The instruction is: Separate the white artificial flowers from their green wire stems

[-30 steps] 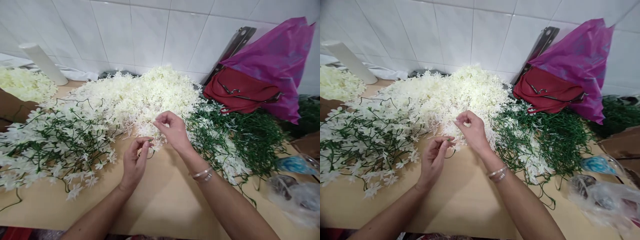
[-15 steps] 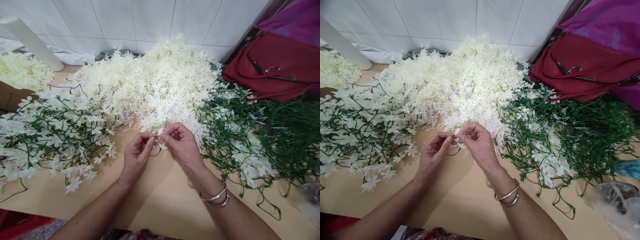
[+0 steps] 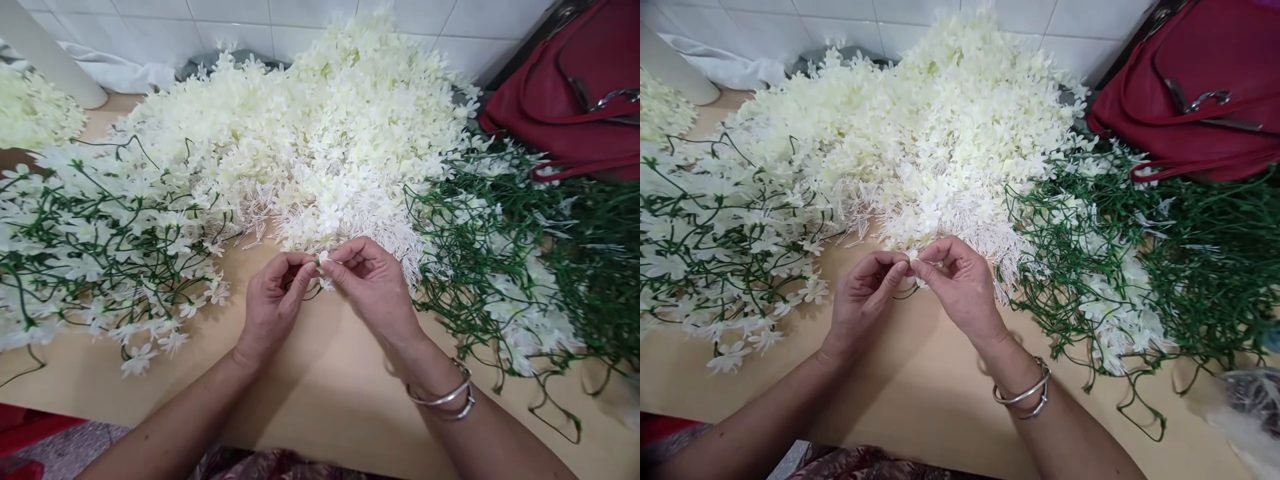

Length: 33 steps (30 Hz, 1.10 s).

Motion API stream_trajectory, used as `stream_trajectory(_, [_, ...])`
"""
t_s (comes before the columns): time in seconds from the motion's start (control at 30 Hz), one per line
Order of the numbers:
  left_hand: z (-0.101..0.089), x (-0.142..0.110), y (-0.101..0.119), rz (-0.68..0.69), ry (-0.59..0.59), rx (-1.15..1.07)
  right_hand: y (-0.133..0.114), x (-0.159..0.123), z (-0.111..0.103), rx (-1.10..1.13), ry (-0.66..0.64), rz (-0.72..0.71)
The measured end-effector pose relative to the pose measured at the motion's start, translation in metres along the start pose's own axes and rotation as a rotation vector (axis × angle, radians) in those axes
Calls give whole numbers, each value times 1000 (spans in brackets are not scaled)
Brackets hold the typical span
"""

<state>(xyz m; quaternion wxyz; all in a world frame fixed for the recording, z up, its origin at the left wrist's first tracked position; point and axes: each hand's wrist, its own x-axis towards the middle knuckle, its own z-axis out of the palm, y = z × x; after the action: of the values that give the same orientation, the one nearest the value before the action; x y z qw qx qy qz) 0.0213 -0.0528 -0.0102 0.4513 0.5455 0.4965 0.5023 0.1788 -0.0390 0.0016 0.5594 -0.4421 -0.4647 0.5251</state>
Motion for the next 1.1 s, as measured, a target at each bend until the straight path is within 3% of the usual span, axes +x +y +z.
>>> stream_trajectory(0.3, [1, 2, 2, -21, -29, -43, 9, 3, -2, 123, -31, 47])
stream_trajectory(0.73, [5, 3, 2, 18, 46, -3, 17, 3, 6, 127, -19, 21])
stream_trajectory(0.9, [4, 4, 4, 14, 64, -122, 11, 0, 0, 74, -7, -81])
stream_trajectory(1.1, [3, 6, 1, -6, 65, -150, 1, 2, -8, -221, 76, -299])
